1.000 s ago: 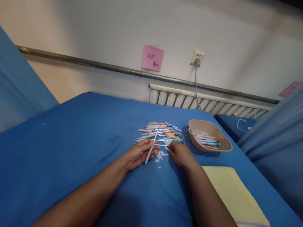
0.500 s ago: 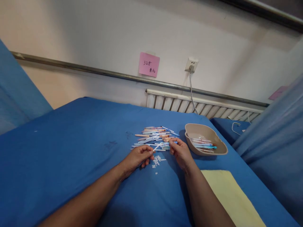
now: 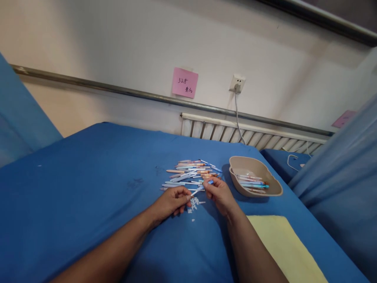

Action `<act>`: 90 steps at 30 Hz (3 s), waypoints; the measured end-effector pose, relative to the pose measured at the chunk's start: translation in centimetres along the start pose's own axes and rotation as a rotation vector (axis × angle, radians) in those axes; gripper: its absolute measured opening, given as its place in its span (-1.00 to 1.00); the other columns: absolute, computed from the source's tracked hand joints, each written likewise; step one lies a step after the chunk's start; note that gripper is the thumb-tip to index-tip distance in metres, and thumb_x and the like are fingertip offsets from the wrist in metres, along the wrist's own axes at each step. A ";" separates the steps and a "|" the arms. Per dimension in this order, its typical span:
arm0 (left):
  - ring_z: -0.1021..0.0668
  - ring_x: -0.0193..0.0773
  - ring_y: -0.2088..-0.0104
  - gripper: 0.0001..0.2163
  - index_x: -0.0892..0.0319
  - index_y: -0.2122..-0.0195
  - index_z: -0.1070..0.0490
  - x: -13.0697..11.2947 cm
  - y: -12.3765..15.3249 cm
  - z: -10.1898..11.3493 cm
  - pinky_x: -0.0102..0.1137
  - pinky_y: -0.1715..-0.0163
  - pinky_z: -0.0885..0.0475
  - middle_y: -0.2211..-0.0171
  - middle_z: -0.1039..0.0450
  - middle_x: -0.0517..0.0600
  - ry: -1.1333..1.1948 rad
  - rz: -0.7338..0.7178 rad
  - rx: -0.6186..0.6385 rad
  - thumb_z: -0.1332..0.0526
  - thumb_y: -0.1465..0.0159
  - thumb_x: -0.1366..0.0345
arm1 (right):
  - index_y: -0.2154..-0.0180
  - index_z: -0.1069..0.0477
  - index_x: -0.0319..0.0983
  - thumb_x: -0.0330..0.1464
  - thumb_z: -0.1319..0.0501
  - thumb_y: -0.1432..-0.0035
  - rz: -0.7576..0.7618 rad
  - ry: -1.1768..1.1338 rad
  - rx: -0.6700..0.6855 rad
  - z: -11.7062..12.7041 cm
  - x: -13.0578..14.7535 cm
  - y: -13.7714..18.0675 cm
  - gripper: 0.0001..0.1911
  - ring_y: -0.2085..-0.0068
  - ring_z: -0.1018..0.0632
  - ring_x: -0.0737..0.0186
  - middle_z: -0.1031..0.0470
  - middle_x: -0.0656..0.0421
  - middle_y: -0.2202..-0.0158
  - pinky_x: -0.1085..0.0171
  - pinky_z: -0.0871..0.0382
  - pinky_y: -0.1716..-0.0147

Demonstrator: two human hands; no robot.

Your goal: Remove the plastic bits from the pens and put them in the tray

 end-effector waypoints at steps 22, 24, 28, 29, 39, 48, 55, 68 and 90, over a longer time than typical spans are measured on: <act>-0.31 -0.51 0.69 -0.62 0.23 0.27 -0.33 -0.5 0.7 -0.6 -0.57 0.77 -0.03 0.44 -0.47 -0.03 0.169 -0.044 0.090 -0.19 -0.17 -0.03 | 0.41 -0.41 -0.24 -0.12 -0.34 0.07 0.016 0.077 0.187 -2.2 -0.7 0.9 -0.67 0.62 -0.28 0.41 -0.31 0.32 0.66 0.38 -0.14 0.58; -0.29 -0.52 0.70 -0.63 0.23 0.32 -0.33 -0.8 0.8 -0.8 -0.57 0.76 -0.03 0.45 -0.46 -0.04 0.171 -0.044 0.086 -0.19 -0.16 -0.04 | 0.41 -0.42 -0.24 -0.13 -0.35 0.08 0.014 0.075 0.186 -2.4 -0.6 1.0 -0.68 0.61 -0.30 0.40 -0.32 0.31 0.66 0.37 -0.16 0.58; -0.27 -0.51 0.71 -0.66 0.21 0.31 -0.32 -1.0 1.0 -0.9 -0.58 0.76 -0.01 0.53 -0.41 -0.09 0.182 -0.009 0.018 -0.16 -0.18 -0.02 | 0.41 -0.42 -0.24 -0.16 -0.37 0.09 0.007 0.061 0.192 -2.5 -0.7 1.1 -0.69 0.62 -0.31 0.41 -0.35 0.31 0.66 0.38 -0.17 0.59; -0.27 -0.50 0.71 -0.68 0.20 0.30 -0.32 -1.0 1.0 -0.9 -0.58 0.76 0.00 0.54 -0.40 -0.11 0.177 0.003 -0.006 -0.16 -0.19 0.01 | 0.41 -0.43 -0.24 -0.17 -0.38 0.10 0.002 0.055 0.194 -2.5 -0.7 1.1 -0.70 0.62 -0.31 0.42 -0.35 0.31 0.65 0.39 -0.16 0.59; -0.41 -0.46 0.58 -0.61 0.20 0.20 -0.31 -1.2 0.9 0.0 -0.59 0.67 -0.20 0.44 -0.44 -0.07 0.225 -0.026 -0.151 -0.35 -0.04 0.11 | 0.41 -0.41 -0.23 -0.21 -0.37 0.10 0.025 0.004 0.114 -2.3 -1.2 0.7 -0.73 0.63 -0.31 0.40 -0.35 0.32 0.68 0.38 -0.16 0.60; -0.24 -0.51 0.78 -0.68 0.20 0.50 -0.25 -0.7 0.6 1.2 -0.60 0.80 -0.08 0.70 -0.30 -0.18 0.159 0.026 -0.264 -0.23 -0.10 0.04 | 0.41 -0.38 -0.22 -0.19 -0.35 0.10 0.032 0.138 0.071 -1.6 -1.4 0.5 -0.72 0.58 -0.42 0.35 -0.41 0.30 0.62 0.37 -0.29 0.53; -0.28 -0.49 0.76 -0.72 0.20 0.46 -0.29 -0.8 0.7 1.4 -0.58 0.78 -0.12 0.67 -0.38 -0.14 0.046 -0.013 -0.344 -0.28 -0.07 0.10 | 0.39 -0.47 -0.24 -0.25 -0.29 0.04 0.183 0.492 0.131 -1.6 -0.8 0.7 -0.81 0.51 -0.40 0.35 -0.45 0.25 0.50 0.38 -0.25 0.51; -0.40 -0.48 0.65 -0.73 0.23 0.45 -0.36 -0.8 0.6 1.8 -0.57 0.65 -0.27 0.54 -0.43 -0.10 0.291 -0.040 -0.309 -0.39 0.02 0.19 | 0.39 -0.53 -0.24 -0.21 -0.26 0.00 0.267 0.554 -0.005 -1.1 -0.9 0.3 -0.78 0.46 -0.45 0.27 -0.50 0.21 0.49 0.34 -0.29 0.46; -0.38 -0.44 0.62 -0.71 0.23 0.48 -0.35 -0.8 0.5 1.3 -0.53 0.60 -0.25 0.61 -0.37 -0.11 0.249 -0.069 -0.265 -0.39 0.02 0.14 | 0.36 -0.50 -0.24 -0.24 -0.24 -0.01 0.263 0.536 -0.017 -1.3 -0.8 0.6 -0.79 0.48 -0.42 0.31 -0.50 0.20 0.44 0.37 -0.26 0.51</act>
Point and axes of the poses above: each hand's wrist, its own y-axis away from the middle knuckle, its own z-axis out of the back of the hand, x = y × z, the point moved 3 cm from there along -y, towards the middle knuckle
